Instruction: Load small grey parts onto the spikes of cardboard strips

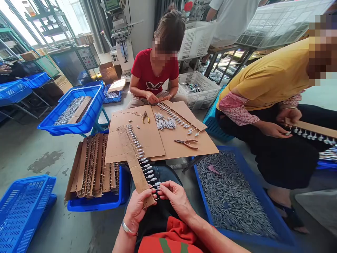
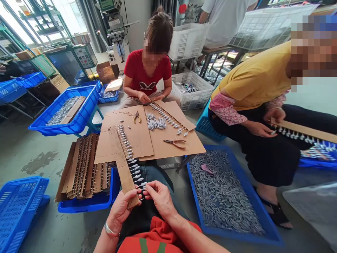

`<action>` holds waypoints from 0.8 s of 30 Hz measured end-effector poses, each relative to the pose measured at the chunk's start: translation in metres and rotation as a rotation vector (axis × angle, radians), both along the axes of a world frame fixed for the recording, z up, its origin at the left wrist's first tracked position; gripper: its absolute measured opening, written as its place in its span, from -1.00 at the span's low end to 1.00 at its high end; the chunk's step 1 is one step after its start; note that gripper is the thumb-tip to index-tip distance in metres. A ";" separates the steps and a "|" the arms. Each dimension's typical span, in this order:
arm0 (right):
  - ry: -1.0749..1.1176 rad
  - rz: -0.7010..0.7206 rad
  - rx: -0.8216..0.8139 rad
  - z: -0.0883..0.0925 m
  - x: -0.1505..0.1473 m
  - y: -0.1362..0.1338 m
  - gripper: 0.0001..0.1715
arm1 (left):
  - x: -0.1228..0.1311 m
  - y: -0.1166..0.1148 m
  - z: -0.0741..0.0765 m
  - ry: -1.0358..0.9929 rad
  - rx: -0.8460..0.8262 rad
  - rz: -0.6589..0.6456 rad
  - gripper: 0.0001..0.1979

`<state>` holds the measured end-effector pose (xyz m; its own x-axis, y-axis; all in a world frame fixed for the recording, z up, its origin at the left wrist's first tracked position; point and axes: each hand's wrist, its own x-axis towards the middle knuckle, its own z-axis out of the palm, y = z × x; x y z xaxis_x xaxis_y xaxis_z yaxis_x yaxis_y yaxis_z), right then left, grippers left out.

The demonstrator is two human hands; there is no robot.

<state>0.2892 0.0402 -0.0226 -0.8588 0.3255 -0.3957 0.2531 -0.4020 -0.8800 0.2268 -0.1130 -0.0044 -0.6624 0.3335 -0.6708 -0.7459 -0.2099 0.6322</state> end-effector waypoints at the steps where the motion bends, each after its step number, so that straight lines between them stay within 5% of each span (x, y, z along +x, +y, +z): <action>1: -0.003 -0.002 -0.002 0.000 0.000 0.000 -0.41 | 0.000 0.000 0.000 0.000 -0.001 -0.003 -0.59; 24: -0.073 0.001 -0.008 0.007 -0.002 0.002 -0.35 | 0.000 0.000 0.000 -0.009 0.035 -0.008 -0.59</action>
